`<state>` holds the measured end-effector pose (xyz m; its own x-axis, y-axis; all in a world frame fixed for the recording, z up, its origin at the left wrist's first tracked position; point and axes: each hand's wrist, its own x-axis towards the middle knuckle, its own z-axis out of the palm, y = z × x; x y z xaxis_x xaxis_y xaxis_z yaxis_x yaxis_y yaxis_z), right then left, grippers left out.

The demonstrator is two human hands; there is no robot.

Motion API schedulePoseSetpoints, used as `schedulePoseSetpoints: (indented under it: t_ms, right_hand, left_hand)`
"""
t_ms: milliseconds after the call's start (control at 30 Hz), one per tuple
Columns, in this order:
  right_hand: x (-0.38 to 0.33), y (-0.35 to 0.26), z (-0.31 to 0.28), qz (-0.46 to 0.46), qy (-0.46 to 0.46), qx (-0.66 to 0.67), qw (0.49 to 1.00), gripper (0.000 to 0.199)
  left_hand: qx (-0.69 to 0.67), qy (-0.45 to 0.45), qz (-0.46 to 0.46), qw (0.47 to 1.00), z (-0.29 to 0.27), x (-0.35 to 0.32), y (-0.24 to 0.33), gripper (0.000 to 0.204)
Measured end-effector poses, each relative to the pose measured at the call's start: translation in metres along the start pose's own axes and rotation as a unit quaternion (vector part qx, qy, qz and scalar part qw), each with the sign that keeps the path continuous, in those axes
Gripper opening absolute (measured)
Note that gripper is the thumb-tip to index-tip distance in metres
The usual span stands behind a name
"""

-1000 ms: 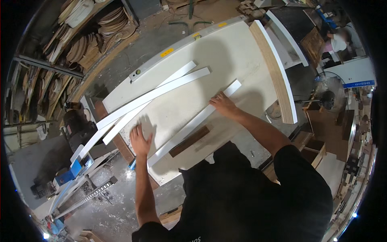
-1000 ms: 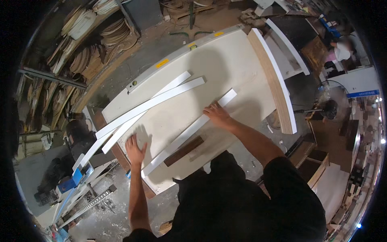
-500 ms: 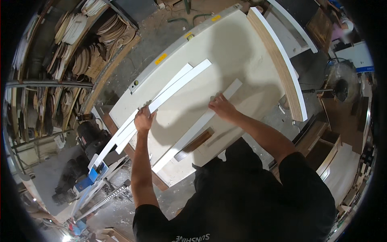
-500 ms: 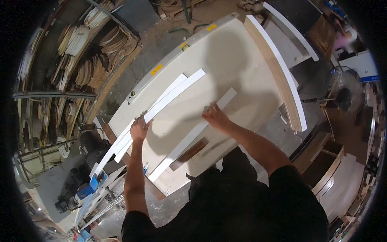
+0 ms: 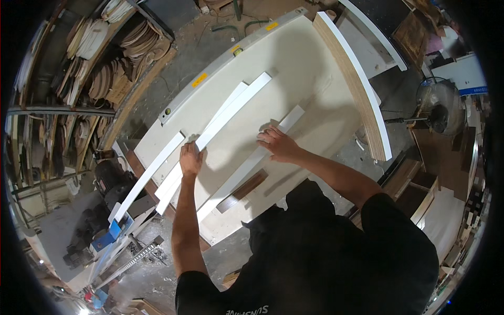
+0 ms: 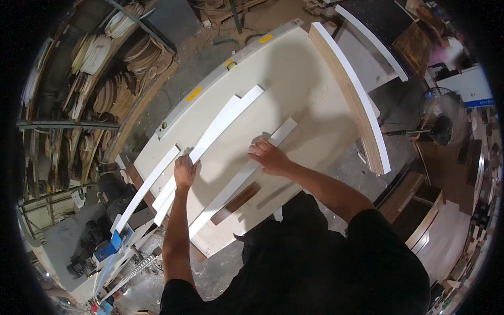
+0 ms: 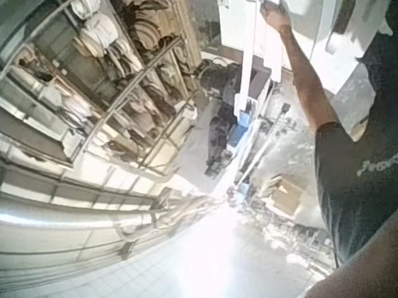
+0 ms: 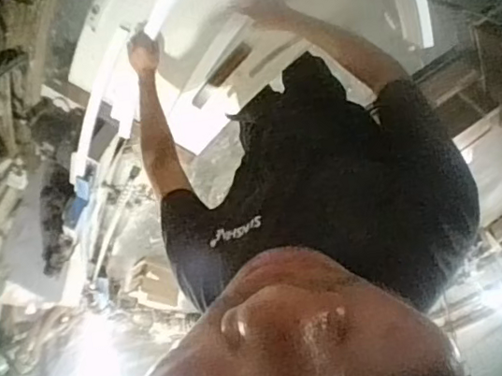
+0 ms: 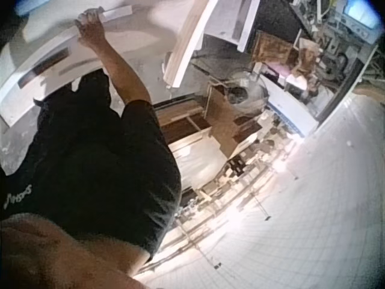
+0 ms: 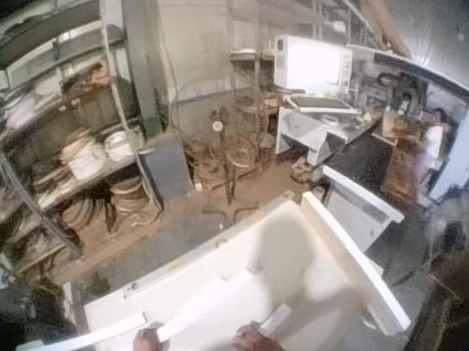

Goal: Cleaning and preparing white furniture trim strips and wooden blocks in a manufacturing facility.

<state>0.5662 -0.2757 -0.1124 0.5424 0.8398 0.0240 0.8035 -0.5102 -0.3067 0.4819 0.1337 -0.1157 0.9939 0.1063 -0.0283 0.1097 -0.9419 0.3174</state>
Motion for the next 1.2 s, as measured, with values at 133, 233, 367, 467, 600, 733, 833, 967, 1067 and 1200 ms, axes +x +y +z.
schedulePoseSetpoints:
  t_ms: [133,233,367,467,600,733,833,967,1067,1200]
  right_hand:
    - [0.001,-0.026,-0.06,-0.03,0.09,0.071,0.993,0.086]
    - [0.011,-0.035,-0.083,-0.039,0.104,0.028,0.993,0.084]
    - [0.02,-0.024,-0.082,-0.038,0.103,-0.032,0.993,0.073]
    - [0.02,-0.002,-0.06,-0.046,0.029,-0.034,0.998,0.068]
    - [0.01,0.028,-0.042,-0.065,-0.038,0.012,0.997,0.063]
    - [0.017,0.047,-0.038,-0.056,-0.142,0.018,0.988,0.059]
    - [0.023,0.05,-0.042,-0.048,-0.194,0.012,0.98,0.059]
    - [0.028,0.047,-0.039,-0.052,-0.192,-0.047,0.979,0.066]
    - [0.024,0.068,-0.023,-0.063,-0.173,-0.071,0.98,0.066]
    - [0.025,0.064,-0.027,-0.034,-0.205,-0.056,0.977,0.068]
  left_hand:
    - [-0.035,0.025,-0.005,0.999,-0.013,-0.036,0.061,0.059]
    - [-0.049,0.02,-0.009,0.999,-0.024,-0.07,0.103,0.059]
    - [-0.08,0.018,-0.012,0.997,-0.013,-0.11,0.145,0.058]
    - [-0.093,0.047,0.0,0.994,0.022,-0.134,0.148,0.062]
    - [-0.091,0.073,-0.015,0.993,0.045,-0.15,0.153,0.072]
    - [-0.013,0.01,-0.13,0.991,0.031,-0.192,0.117,0.084]
    - [-0.001,-0.016,-0.175,0.984,0.011,-0.232,0.078,0.074]
    - [0.003,-0.053,-0.21,0.976,-0.016,-0.254,0.049,0.064]
    - [0.007,-0.048,-0.184,0.982,-0.008,-0.255,0.026,0.055]
    - [-0.037,-0.117,-0.209,0.97,-0.028,-0.239,0.028,0.056]
